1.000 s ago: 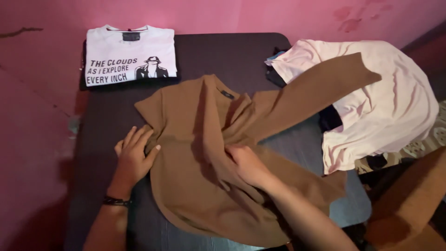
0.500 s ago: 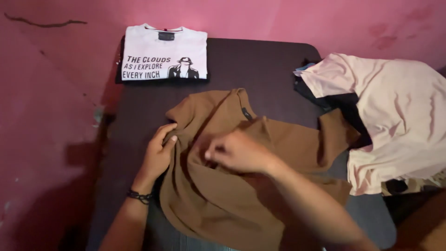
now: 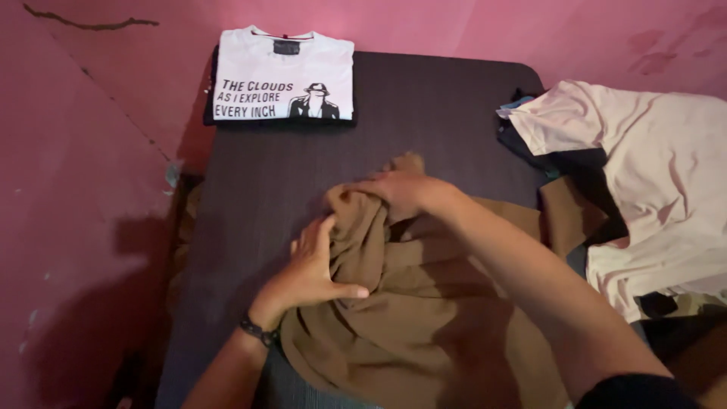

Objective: Fold a brown long-sleeved shirt on a desk.

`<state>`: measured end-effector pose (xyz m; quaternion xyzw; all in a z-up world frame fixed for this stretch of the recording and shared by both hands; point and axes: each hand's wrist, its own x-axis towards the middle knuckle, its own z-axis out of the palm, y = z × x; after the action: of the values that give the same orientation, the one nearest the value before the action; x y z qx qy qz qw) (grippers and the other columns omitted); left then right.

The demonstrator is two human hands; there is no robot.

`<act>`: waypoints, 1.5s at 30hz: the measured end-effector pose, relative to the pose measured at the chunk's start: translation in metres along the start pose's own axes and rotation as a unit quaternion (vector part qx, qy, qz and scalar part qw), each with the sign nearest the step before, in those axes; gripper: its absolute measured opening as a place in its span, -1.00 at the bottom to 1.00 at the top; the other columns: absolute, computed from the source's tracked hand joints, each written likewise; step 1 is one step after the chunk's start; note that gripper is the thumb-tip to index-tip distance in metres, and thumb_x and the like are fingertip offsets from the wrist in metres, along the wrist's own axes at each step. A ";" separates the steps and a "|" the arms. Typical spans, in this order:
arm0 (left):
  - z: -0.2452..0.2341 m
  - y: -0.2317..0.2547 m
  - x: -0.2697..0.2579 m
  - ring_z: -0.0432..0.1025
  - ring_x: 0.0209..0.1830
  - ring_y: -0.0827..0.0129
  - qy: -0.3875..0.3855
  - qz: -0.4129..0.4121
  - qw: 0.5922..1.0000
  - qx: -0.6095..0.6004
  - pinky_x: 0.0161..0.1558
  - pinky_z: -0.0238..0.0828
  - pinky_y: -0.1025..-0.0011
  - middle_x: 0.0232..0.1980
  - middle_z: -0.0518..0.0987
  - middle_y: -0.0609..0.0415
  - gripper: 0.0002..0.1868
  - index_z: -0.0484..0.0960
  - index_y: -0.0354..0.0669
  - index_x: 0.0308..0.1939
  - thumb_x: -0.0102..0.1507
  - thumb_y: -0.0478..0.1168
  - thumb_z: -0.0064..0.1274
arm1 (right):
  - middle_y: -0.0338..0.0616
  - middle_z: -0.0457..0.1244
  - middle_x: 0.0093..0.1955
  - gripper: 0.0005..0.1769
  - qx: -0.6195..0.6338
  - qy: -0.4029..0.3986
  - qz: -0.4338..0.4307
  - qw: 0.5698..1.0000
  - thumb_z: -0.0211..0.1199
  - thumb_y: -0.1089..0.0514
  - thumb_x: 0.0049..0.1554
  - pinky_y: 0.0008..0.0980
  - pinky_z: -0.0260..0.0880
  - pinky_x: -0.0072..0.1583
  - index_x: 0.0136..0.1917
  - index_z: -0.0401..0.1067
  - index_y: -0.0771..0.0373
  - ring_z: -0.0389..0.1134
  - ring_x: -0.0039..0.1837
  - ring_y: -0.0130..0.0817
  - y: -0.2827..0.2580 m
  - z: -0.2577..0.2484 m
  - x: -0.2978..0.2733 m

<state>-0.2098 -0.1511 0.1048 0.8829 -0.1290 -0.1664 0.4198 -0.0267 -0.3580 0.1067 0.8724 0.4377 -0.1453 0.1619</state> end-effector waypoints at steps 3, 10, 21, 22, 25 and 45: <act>0.001 0.030 -0.006 -0.15 0.57 -0.34 0.032 -0.123 0.990 0.056 0.46 -0.32 -0.40 0.52 -0.01 -0.47 0.56 -0.47 -0.04 0.62 -0.01 0.10 0.56 | 0.05 0.37 0.26 -0.04 0.106 -0.055 0.058 0.991 0.45 -0.25 -0.11 0.08 0.25 0.37 0.49 0.27 0.01 0.33 0.37 0.14 -0.015 -0.045 -0.051; 0.012 -0.011 0.011 0.45 0.29 -0.06 0.046 -0.204 0.966 0.148 0.28 0.26 -0.11 0.24 0.59 -0.20 -0.02 0.47 -0.28 0.33 0.12 0.44 0.14 | -0.11 0.40 0.07 -0.44 0.177 0.000 0.084 0.981 0.47 -0.36 -0.29 0.42 -0.09 0.50 -0.15 0.60 0.03 0.25 0.42 -0.02 0.015 -0.005 -0.093; 0.017 0.044 -0.008 -0.22 0.66 -0.12 0.110 -0.187 0.928 -0.303 0.62 -0.40 -0.01 0.64 -0.15 -0.41 0.03 -0.17 -0.53 0.57 0.30 0.08 -0.01 | 0.46 -0.02 0.44 0.33 0.307 -0.037 0.060 0.949 0.71 -0.22 -0.24 0.22 0.46 0.26 0.45 0.01 0.53 0.28 0.31 0.40 -0.041 -0.017 -0.165; 0.015 0.056 -0.016 -0.22 0.66 -0.12 0.109 -0.188 0.928 -0.303 0.62 -0.40 -0.01 0.64 -0.15 -0.41 0.03 -0.17 -0.53 0.57 0.30 0.08 -0.01 | 0.46 -0.02 0.44 0.33 0.308 -0.038 0.060 0.949 0.71 -0.22 -0.24 0.22 0.46 0.26 0.45 0.01 0.53 0.28 0.31 0.40 -0.044 -0.024 -0.168; 0.013 0.083 -0.029 -0.38 0.65 -0.27 0.060 -0.149 0.941 -0.297 0.58 -0.49 -0.11 0.58 -0.33 -0.61 0.46 -0.42 -0.66 0.52 0.08 0.10 0.41 | 0.24 0.36 -0.03 -0.43 0.300 -0.042 0.081 0.950 0.56 0.10 -0.13 -0.01 0.55 0.06 -0.07 0.27 0.43 0.42 0.16 0.17 -0.050 -0.038 -0.175; -0.014 0.050 0.002 0.58 0.12 0.46 -0.015 -0.129 0.985 -0.117 0.04 0.53 0.50 0.14 0.74 0.21 -0.49 0.71 -0.01 0.14 0.08 -0.23 0.10 | -0.20 0.35 0.03 -0.46 0.327 0.022 0.059 0.943 0.29 0.09 -0.05 -0.22 0.38 -0.07 0.19 0.20 -0.04 0.45 -0.04 -0.23 0.001 -0.031 -0.160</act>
<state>-0.2070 -0.1732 0.1518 0.8345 0.0002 -0.2466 0.4927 -0.1144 -0.4605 0.1985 0.9048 0.3168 -0.2512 -0.1337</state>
